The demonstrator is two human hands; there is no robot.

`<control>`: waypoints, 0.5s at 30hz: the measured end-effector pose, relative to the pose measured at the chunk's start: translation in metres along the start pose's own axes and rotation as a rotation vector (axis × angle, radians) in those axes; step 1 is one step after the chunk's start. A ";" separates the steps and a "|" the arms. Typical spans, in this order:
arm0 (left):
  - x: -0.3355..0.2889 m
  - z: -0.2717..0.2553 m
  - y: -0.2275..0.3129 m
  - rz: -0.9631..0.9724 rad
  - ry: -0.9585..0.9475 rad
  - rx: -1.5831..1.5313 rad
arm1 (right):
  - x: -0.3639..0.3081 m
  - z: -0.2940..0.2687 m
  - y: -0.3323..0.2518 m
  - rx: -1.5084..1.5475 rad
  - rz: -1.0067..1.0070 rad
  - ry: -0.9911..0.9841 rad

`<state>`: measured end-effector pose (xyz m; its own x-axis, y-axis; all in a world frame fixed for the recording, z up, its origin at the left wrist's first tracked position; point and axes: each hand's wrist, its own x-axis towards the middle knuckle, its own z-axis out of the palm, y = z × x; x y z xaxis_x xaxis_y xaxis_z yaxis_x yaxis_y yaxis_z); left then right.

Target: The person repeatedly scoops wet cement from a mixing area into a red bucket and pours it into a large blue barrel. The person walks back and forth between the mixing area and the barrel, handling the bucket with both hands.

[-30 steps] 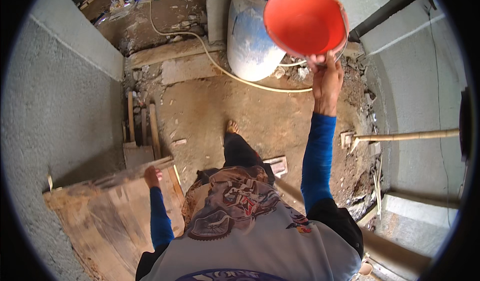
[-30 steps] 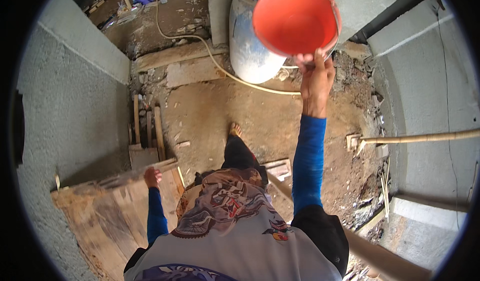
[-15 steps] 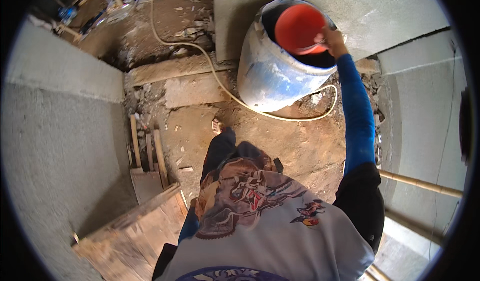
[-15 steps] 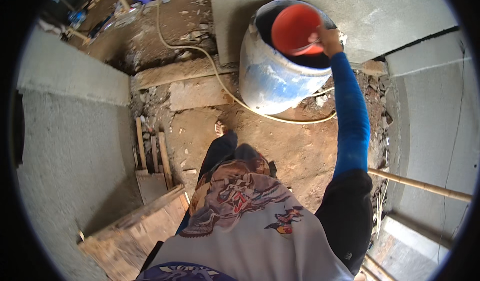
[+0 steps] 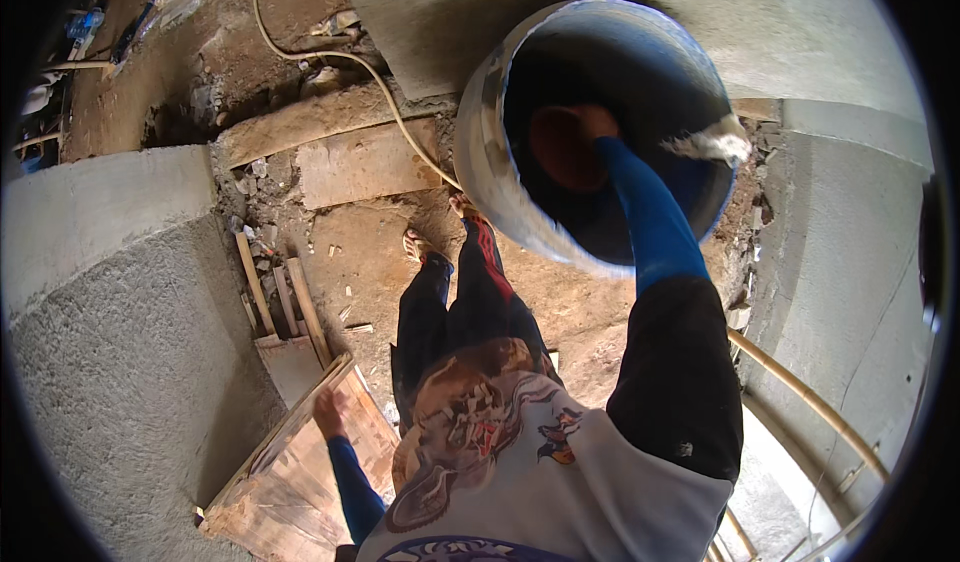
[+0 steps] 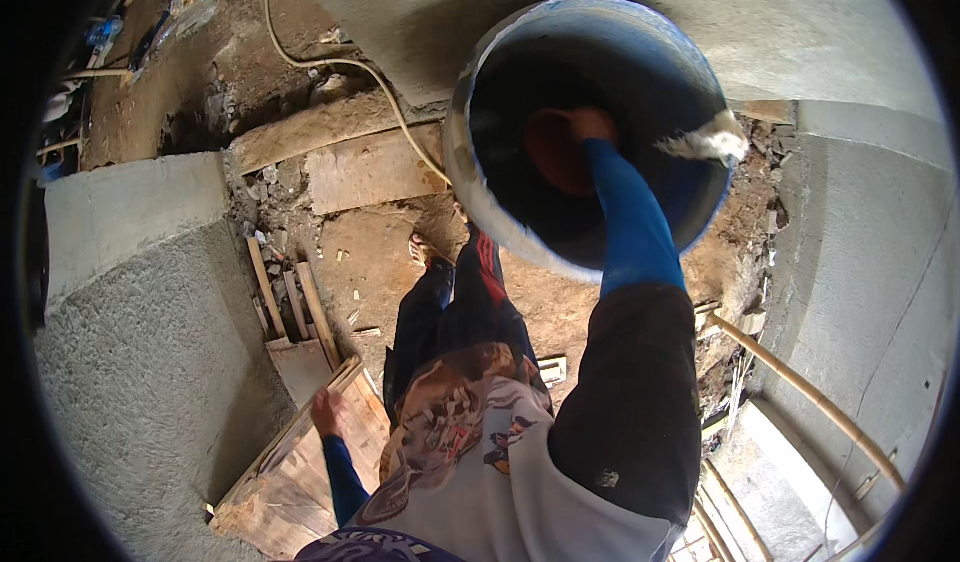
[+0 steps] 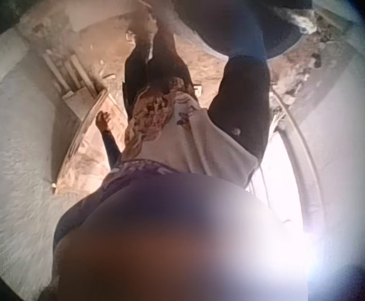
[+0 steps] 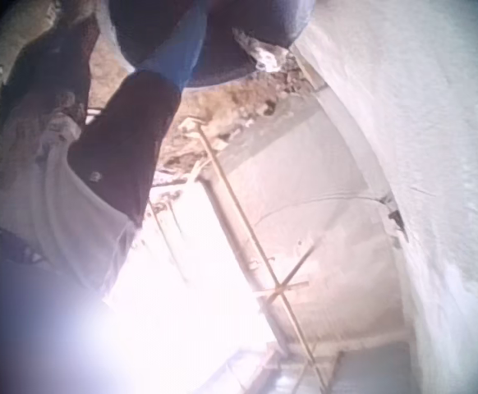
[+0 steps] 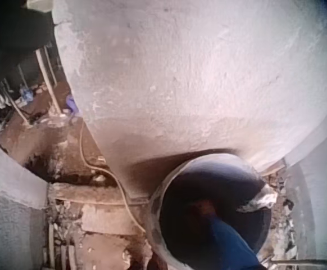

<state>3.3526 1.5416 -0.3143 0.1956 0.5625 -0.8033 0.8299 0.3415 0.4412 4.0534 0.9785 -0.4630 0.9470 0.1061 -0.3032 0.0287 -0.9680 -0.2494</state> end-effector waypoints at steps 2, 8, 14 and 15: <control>-0.031 0.014 -0.036 -0.191 0.044 -0.103 | 0.012 0.045 0.039 0.085 -0.210 0.339; -0.188 0.087 -0.072 -0.184 -0.261 0.642 | 0.017 0.076 -0.038 0.421 0.102 0.536; -0.213 0.126 -0.008 0.059 -0.224 0.769 | -0.014 0.159 -0.080 0.494 0.241 0.473; -0.206 0.132 -0.004 0.040 -0.201 0.724 | -0.017 0.164 -0.086 0.500 0.238 0.467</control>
<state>3.3776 1.3249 -0.2029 0.2669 0.3922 -0.8803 0.9426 -0.2963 0.1539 3.9824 1.0969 -0.5877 0.9505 -0.3108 -0.0050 -0.2393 -0.7212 -0.6501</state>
